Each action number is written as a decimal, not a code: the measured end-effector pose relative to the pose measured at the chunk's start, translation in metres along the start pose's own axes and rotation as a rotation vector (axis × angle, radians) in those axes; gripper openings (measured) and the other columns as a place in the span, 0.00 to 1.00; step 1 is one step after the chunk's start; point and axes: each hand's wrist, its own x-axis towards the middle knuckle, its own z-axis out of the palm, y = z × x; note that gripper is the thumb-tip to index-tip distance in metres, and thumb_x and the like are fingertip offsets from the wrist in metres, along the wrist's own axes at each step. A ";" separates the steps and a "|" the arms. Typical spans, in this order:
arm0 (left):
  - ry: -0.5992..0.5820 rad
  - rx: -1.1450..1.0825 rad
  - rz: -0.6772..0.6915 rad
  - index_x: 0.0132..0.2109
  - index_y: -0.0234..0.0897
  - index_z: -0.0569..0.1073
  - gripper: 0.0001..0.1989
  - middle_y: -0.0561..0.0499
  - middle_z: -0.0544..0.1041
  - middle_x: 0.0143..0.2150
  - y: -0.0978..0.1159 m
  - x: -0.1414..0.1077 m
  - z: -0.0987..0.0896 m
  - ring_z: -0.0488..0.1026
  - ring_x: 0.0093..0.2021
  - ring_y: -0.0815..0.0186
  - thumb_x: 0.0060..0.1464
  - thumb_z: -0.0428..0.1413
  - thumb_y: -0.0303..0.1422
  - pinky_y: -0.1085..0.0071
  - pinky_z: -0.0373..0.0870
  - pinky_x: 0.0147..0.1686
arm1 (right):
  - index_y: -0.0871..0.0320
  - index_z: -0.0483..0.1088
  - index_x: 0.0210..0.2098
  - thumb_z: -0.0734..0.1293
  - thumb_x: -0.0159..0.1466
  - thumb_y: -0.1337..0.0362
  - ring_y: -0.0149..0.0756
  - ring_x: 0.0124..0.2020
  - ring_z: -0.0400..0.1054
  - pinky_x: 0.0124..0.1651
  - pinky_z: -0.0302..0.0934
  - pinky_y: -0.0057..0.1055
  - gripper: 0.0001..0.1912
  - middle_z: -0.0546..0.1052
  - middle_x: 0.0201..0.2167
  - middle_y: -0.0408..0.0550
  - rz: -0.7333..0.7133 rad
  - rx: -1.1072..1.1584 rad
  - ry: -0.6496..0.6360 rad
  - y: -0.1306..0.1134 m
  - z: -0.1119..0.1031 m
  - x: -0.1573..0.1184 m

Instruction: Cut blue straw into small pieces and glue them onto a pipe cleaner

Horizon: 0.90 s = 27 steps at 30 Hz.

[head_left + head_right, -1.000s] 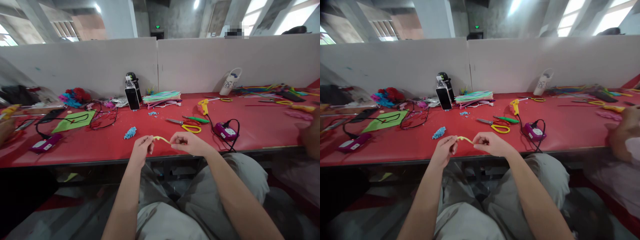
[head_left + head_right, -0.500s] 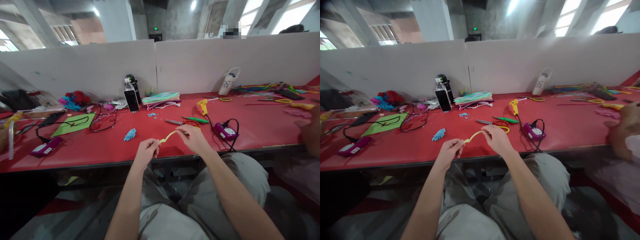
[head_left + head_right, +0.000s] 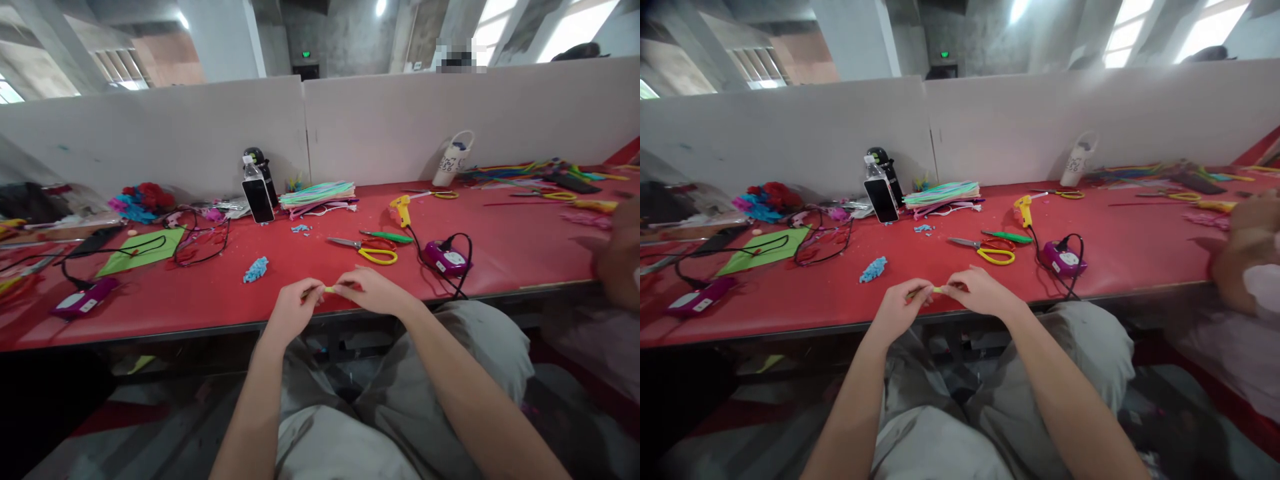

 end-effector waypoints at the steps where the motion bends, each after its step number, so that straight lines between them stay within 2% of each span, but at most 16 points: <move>1: -0.003 0.001 0.005 0.38 0.38 0.75 0.13 0.51 0.78 0.32 0.000 0.000 0.000 0.74 0.33 0.66 0.63 0.49 0.39 0.73 0.67 0.34 | 0.58 0.74 0.32 0.60 0.68 0.51 0.32 0.30 0.67 0.36 0.57 0.30 0.19 0.77 0.27 0.44 0.014 0.007 -0.027 0.001 0.000 0.000; 4: 0.000 0.000 0.018 0.38 0.38 0.75 0.13 0.51 0.77 0.32 0.001 0.000 0.001 0.74 0.33 0.66 0.63 0.49 0.39 0.73 0.66 0.34 | 0.58 0.73 0.31 0.60 0.68 0.52 0.31 0.28 0.64 0.32 0.55 0.28 0.19 0.74 0.25 0.43 0.034 0.065 -0.069 0.004 0.000 0.001; 10: 0.021 -0.008 0.030 0.38 0.37 0.75 0.13 0.52 0.77 0.31 0.000 0.002 0.002 0.74 0.33 0.67 0.63 0.50 0.38 0.74 0.66 0.33 | 0.58 0.70 0.36 0.63 0.66 0.61 0.32 0.32 0.68 0.36 0.59 0.28 0.07 0.76 0.33 0.45 0.039 0.139 -0.063 0.008 0.001 -0.001; 13: 0.034 -0.020 0.019 0.37 0.37 0.74 0.12 0.52 0.77 0.30 0.001 0.002 0.002 0.73 0.32 0.67 0.62 0.50 0.38 0.73 0.66 0.34 | 0.57 0.69 0.37 0.62 0.66 0.65 0.33 0.35 0.69 0.39 0.60 0.29 0.04 0.77 0.35 0.46 -0.001 0.150 0.030 0.009 0.003 0.000; 15: 0.016 -0.063 -0.002 0.37 0.36 0.74 0.11 0.51 0.77 0.30 0.003 0.002 0.002 0.73 0.32 0.67 0.61 0.51 0.38 0.73 0.67 0.35 | 0.57 0.68 0.37 0.61 0.66 0.66 0.34 0.35 0.69 0.40 0.60 0.30 0.04 0.77 0.34 0.46 -0.050 0.101 0.136 0.008 0.004 0.002; 18: -0.073 -0.218 -0.080 0.32 0.35 0.72 0.13 0.52 0.74 0.26 0.004 0.003 0.004 0.71 0.28 0.68 0.60 0.53 0.39 0.73 0.66 0.32 | 0.56 0.68 0.37 0.62 0.66 0.68 0.37 0.38 0.68 0.45 0.58 0.34 0.04 0.76 0.35 0.46 -0.136 -0.068 0.323 0.005 0.008 0.005; 21: -0.136 -0.411 -0.180 0.28 0.35 0.69 0.15 0.54 0.71 0.23 0.000 0.005 0.008 0.67 0.24 0.71 0.58 0.54 0.41 0.75 0.64 0.27 | 0.56 0.67 0.38 0.61 0.67 0.69 0.39 0.41 0.67 0.48 0.56 0.36 0.05 0.76 0.37 0.48 -0.202 -0.143 0.385 0.002 0.012 0.007; 24: -0.067 -0.535 -0.224 0.29 0.35 0.69 0.14 0.55 0.70 0.22 -0.006 0.006 0.011 0.63 0.21 0.73 0.57 0.55 0.40 0.76 0.60 0.23 | 0.56 0.67 0.39 0.60 0.68 0.68 0.39 0.42 0.67 0.47 0.57 0.36 0.05 0.75 0.37 0.48 -0.217 -0.099 0.375 0.001 0.013 0.006; 27: 0.068 -0.473 -0.175 0.31 0.35 0.70 0.12 0.55 0.70 0.22 -0.009 0.007 0.013 0.64 0.22 0.72 0.57 0.55 0.40 0.76 0.62 0.25 | 0.57 0.66 0.39 0.61 0.67 0.65 0.37 0.38 0.67 0.43 0.59 0.33 0.04 0.74 0.36 0.48 -0.176 -0.008 0.312 0.000 0.011 0.004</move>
